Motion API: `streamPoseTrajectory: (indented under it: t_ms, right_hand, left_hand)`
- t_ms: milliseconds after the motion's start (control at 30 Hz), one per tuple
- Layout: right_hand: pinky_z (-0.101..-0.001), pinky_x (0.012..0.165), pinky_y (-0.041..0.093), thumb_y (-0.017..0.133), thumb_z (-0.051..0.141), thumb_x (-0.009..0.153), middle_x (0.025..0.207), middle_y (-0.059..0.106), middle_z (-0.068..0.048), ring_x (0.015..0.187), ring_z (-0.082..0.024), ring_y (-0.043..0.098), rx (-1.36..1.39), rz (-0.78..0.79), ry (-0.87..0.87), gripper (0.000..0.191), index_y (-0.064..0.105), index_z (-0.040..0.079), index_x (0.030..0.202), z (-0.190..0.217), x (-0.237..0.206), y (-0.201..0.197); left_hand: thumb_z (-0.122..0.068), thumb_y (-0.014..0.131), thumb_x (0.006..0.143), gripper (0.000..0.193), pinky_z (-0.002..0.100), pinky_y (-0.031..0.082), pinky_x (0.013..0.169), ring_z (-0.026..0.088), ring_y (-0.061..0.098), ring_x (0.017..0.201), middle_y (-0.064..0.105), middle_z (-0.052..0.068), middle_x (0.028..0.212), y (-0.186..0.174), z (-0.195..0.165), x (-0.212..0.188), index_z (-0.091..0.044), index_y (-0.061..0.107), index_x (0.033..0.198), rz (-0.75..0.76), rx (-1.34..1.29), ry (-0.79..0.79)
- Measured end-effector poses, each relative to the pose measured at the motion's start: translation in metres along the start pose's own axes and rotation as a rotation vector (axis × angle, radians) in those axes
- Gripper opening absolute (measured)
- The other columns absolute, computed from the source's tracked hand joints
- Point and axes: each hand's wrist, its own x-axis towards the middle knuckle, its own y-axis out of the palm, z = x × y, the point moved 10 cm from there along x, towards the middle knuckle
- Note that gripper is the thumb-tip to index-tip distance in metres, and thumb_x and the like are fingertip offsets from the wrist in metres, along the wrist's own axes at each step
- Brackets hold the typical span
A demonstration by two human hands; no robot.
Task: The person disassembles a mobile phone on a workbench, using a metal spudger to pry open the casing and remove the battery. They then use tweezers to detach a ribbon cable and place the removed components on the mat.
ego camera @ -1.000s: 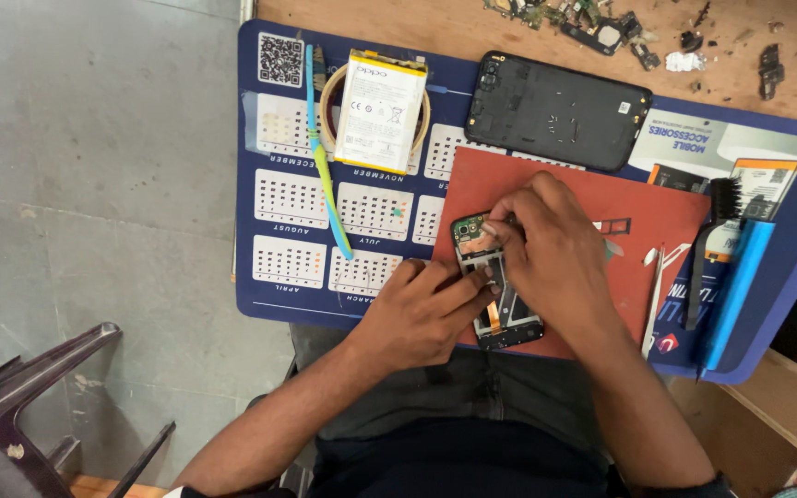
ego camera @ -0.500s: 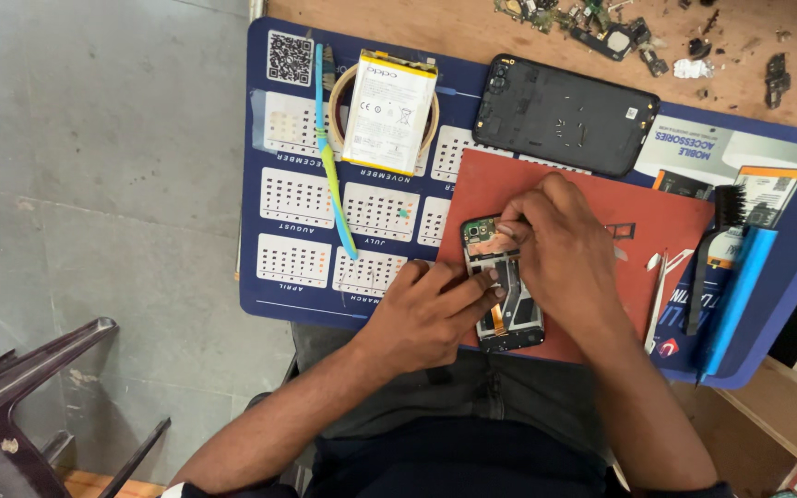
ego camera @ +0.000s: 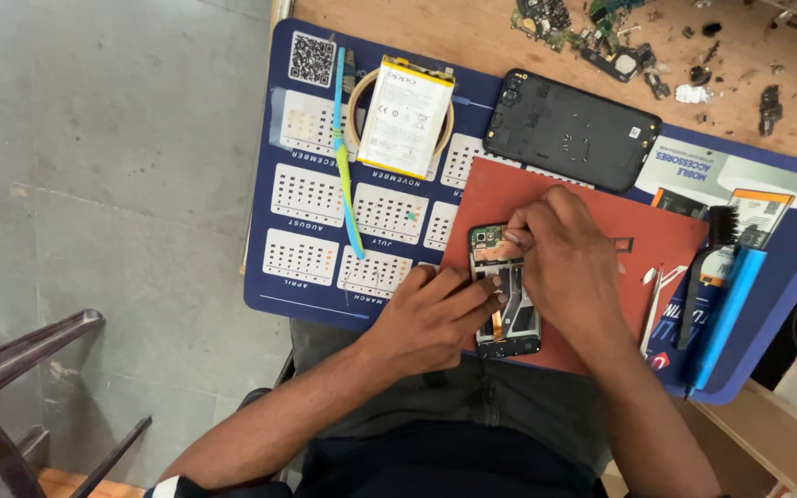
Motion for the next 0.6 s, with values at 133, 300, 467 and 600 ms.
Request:
streamPoseTrajectory:
  t_ms: [133,300,467,600]
  right_hand:
    - [-0.0448,0.070,0.050,0.068,-0.004,0.090,0.094,0.057,-0.009,0.089,-0.031,0.063,0.050,0.008,-0.010,0.009,0.062,0.002,0.093,0.007,-0.008,-0.012]
    - [-0.0416,0.074,0.052,0.076,0.009,0.090,0.101,0.059,-0.009,0.094,-0.029,0.064,0.003,-0.078,0.015,0.013,0.067,0.008,0.099,0.008,-0.008,-0.032]
    - [-0.0409,0.090,0.052,0.086,0.022,0.077,0.123,0.059,-0.010,0.110,-0.031,0.059,-0.011,-0.042,-0.074,0.051,0.071,0.010,0.124,0.015,-0.008,-0.028]
    - [-0.0434,0.095,0.049,0.088,0.018,0.068,0.126,0.058,-0.010,0.111,-0.031,0.055,-0.015,0.029,-0.101,0.057,0.073,0.012,0.122,0.013,-0.007,-0.014]
  left_hand:
    - [-0.012,0.073,0.073,0.046,0.035,0.042,0.081,0.019,0.056,0.105,0.064,-0.002,0.128,0.000,0.000,0.000,-0.014,0.075,0.120,-0.001,-0.010,-0.007]
    - [-0.013,0.072,0.069,0.050,0.038,0.043,0.083,0.021,0.057,0.108,0.064,0.000,0.129,-0.003,-0.001,0.001,-0.012,0.074,0.118,-0.031,-0.035,0.003]
    - [-0.012,0.072,0.072,0.048,0.037,0.044,0.083,0.021,0.056,0.107,0.064,-0.001,0.128,0.000,0.002,0.001,-0.012,0.075,0.120,-0.008,-0.063,-0.020]
    - [-0.011,0.072,0.076,0.044,0.037,0.044,0.084,0.019,0.056,0.107,0.064,-0.002,0.129,-0.002,0.002,0.001,-0.012,0.075,0.120,-0.035,-0.051,-0.022]
